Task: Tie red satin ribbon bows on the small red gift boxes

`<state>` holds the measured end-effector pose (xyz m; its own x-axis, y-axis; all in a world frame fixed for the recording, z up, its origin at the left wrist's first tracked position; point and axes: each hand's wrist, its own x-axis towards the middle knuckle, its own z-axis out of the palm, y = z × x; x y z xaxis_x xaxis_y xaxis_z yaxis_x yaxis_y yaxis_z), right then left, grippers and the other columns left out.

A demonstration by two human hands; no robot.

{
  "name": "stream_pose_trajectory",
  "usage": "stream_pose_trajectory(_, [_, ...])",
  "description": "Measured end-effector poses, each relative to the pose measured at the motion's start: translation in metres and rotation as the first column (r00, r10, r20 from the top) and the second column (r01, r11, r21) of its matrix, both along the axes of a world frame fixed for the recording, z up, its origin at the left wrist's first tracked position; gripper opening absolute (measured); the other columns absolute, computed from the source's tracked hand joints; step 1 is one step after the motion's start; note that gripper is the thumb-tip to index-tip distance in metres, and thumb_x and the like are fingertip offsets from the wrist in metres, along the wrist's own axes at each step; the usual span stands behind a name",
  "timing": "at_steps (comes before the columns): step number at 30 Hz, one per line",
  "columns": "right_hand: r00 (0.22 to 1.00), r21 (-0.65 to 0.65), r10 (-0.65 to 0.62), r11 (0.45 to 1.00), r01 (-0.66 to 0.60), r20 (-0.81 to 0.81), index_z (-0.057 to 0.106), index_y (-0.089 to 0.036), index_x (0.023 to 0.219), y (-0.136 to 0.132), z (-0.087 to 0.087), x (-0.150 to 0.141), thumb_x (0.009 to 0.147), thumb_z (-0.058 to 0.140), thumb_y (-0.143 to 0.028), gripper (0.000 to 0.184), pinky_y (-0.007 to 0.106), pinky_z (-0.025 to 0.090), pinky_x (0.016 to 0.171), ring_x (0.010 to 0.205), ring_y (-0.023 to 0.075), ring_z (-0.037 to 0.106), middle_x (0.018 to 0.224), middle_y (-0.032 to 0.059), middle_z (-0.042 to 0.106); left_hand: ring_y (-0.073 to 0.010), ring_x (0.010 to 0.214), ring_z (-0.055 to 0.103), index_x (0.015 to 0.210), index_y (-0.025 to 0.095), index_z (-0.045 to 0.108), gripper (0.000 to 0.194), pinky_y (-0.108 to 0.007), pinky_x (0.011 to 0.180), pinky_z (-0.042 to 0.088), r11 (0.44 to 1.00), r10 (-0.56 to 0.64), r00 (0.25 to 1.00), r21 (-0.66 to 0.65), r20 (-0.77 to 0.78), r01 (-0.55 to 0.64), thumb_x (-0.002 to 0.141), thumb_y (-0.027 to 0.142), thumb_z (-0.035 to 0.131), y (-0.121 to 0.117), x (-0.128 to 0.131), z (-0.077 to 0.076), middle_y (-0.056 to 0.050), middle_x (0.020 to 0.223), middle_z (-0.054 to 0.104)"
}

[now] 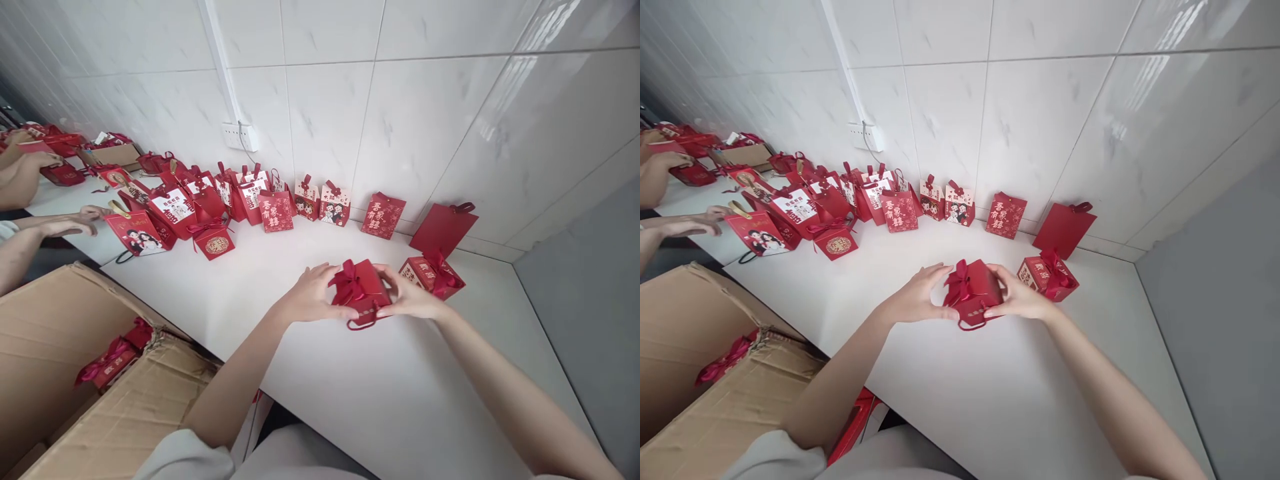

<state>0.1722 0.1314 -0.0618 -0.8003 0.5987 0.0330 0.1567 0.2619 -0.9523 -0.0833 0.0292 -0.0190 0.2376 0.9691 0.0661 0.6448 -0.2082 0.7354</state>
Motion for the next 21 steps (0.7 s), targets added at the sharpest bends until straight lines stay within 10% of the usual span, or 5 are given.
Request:
stream_pose_trajectory(3, [0.988, 0.0, 0.049, 0.999, -0.05, -0.147, 0.026, -0.032, 0.147, -0.015, -0.042, -0.033, 0.063, 0.085, -0.042, 0.103, 0.05, 0.03, 0.114, 0.142, 0.0296, 0.031, 0.155, 0.0098, 0.029, -0.0379, 0.134, 0.037, 0.147, 0.027, 0.033, 0.108, -0.057, 0.115, 0.01, 0.999, -0.019, 0.987, -0.036, -0.158, 0.014, 0.055, 0.061, 0.079, -0.013, -0.006, 0.01, -0.013, 0.142, 0.047])
stream_pose_trajectory(7, [0.979, 0.019, 0.165, 0.986, -0.164, -0.117, 0.016, -0.035, 0.152, -0.026, -0.071, -0.046, 0.063, 0.083, -0.05, 0.112, 0.054, 0.009, 0.119, 0.149, 0.0292, 0.011, 0.162, 0.0055, 0.014, -0.0418, 0.137, 0.031, 0.15, 0.024, 0.029, 0.114, -0.056, 0.115, -0.002, 0.992, 0.035, 0.999, -0.119, 0.037, -0.03, 0.054, 0.049, 0.084, -0.023, -0.015, 0.001, -0.015, 0.143, 0.046])
stream_pose_trajectory(12, [0.958, -0.101, 0.098, 0.987, -0.129, -0.269, 0.023, -0.034, 0.15, -0.024, -0.076, -0.04, 0.086, 0.052, -0.063, 0.076, 0.055, 0.017, 0.118, 0.148, 0.0261, 0.018, 0.157, 0.0059, 0.029, -0.0443, 0.134, 0.032, 0.135, 0.025, 0.051, 0.105, -0.051, 0.113, -0.017, 0.992, 0.077, 0.945, -0.116, 0.317, -0.042, 0.038, 0.035, 0.091, -0.025, -0.008, 0.0, -0.012, 0.131, 0.054])
stream_pose_trajectory(21, [0.963, -0.251, -0.027, 0.967, -0.043, -0.267, 0.041, -0.033, 0.139, -0.03, -0.082, -0.031, 0.094, 0.047, -0.05, 0.049, 0.054, 0.034, 0.112, 0.131, 0.027, 0.046, 0.136, 0.0079, 0.053, -0.0428, 0.109, 0.053, 0.135, 0.023, 0.053, 0.088, -0.05, 0.109, 0.027, 0.997, 0.083, 0.994, 0.008, -0.066, -0.083, 0.054, 0.039, 0.084, -0.042, -0.021, 0.001, -0.012, 0.103, 0.058])
